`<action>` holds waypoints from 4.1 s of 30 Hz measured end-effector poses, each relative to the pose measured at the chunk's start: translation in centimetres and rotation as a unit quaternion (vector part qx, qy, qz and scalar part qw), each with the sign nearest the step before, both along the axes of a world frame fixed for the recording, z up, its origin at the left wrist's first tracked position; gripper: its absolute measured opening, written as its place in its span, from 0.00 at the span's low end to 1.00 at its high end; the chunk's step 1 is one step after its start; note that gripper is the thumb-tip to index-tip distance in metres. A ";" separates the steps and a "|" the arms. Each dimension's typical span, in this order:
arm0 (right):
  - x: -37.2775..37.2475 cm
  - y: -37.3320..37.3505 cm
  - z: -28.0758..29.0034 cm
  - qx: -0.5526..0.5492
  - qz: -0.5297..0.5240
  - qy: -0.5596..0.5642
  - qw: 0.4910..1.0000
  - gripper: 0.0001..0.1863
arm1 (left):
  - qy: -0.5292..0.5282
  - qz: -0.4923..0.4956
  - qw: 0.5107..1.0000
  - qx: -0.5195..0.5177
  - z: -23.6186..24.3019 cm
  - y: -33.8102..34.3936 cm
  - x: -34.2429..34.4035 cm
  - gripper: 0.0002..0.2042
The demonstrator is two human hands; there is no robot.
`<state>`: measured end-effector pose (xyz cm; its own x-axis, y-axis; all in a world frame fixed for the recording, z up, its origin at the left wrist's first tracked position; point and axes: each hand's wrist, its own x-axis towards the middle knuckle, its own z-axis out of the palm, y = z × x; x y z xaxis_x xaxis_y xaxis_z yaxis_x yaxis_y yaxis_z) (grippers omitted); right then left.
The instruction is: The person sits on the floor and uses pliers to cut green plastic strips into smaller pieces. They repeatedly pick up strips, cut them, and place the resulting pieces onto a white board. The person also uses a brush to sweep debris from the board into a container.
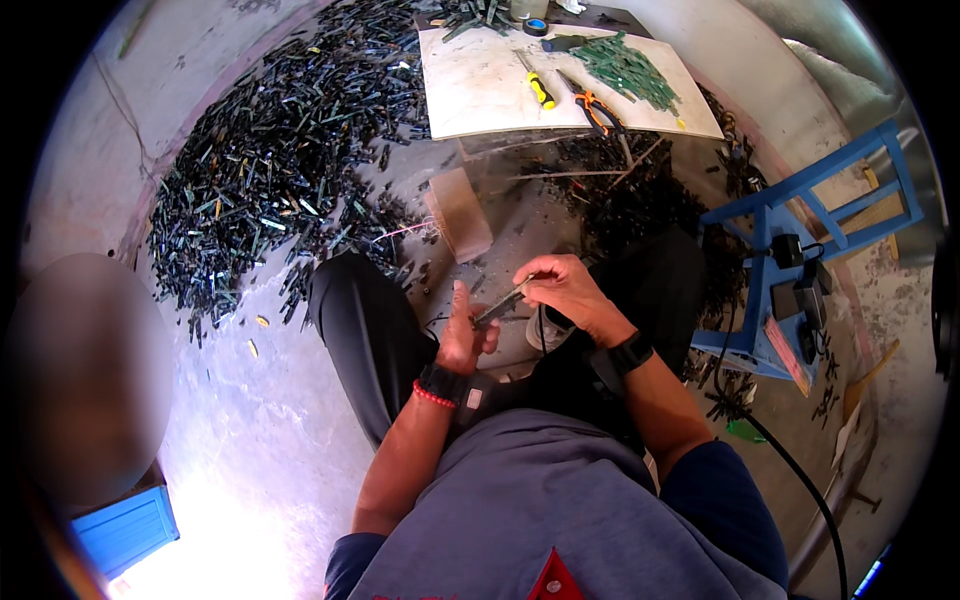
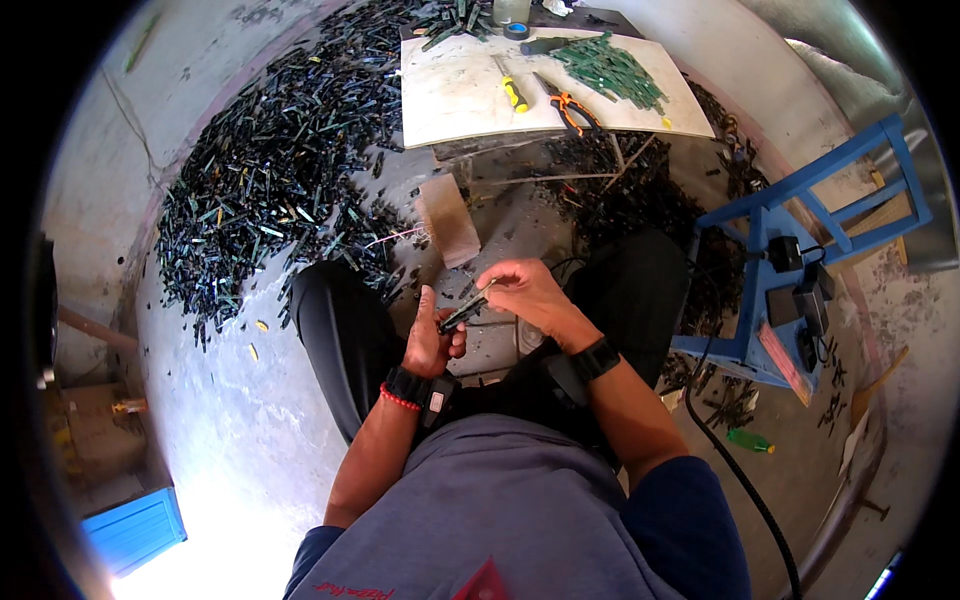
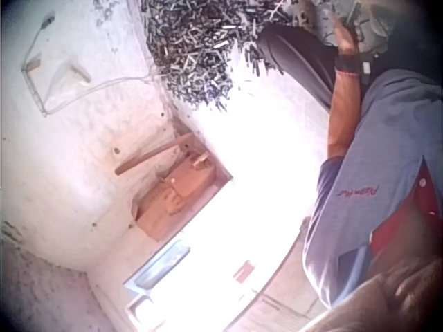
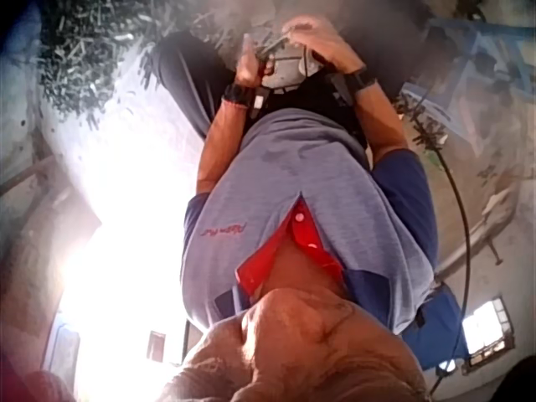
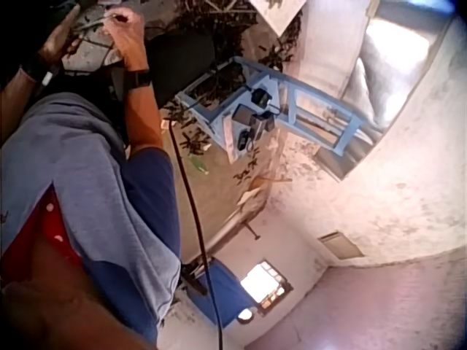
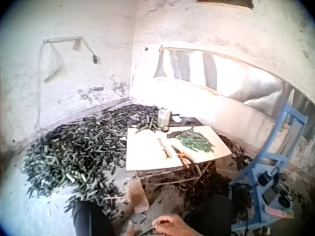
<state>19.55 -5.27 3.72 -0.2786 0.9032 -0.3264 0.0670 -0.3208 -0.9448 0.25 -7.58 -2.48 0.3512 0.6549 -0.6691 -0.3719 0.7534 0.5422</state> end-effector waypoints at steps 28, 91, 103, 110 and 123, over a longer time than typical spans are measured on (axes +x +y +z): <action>-4.3 -3.8 -3.8 -0.024 -0.219 0.125 0.967 0.07 | 0.111 -0.033 0.975 0.189 0.2 -0.2 0.8 0.24; -2.8 1.1 -2.6 0.239 0.232 -0.261 0.906 0.24 | 0.053 -0.077 0.990 0.109 -0.9 -1.1 1.2 0.26; -5.9 -3.4 -4.3 0.225 0.044 -0.301 0.926 0.27 | 0.178 -0.029 0.962 0.204 -0.8 -0.9 1.0 0.27; -3.9 -1.4 -5.4 0.170 0.077 -0.092 0.978 0.28 | 0.140 -0.034 0.971 0.190 0.6 -0.9 1.2 0.24; -3.0 1.2 -3.7 0.040 0.168 -0.010 0.985 0.26 | 0.085 -0.034 0.984 0.151 0.3 -1.4 1.0 0.24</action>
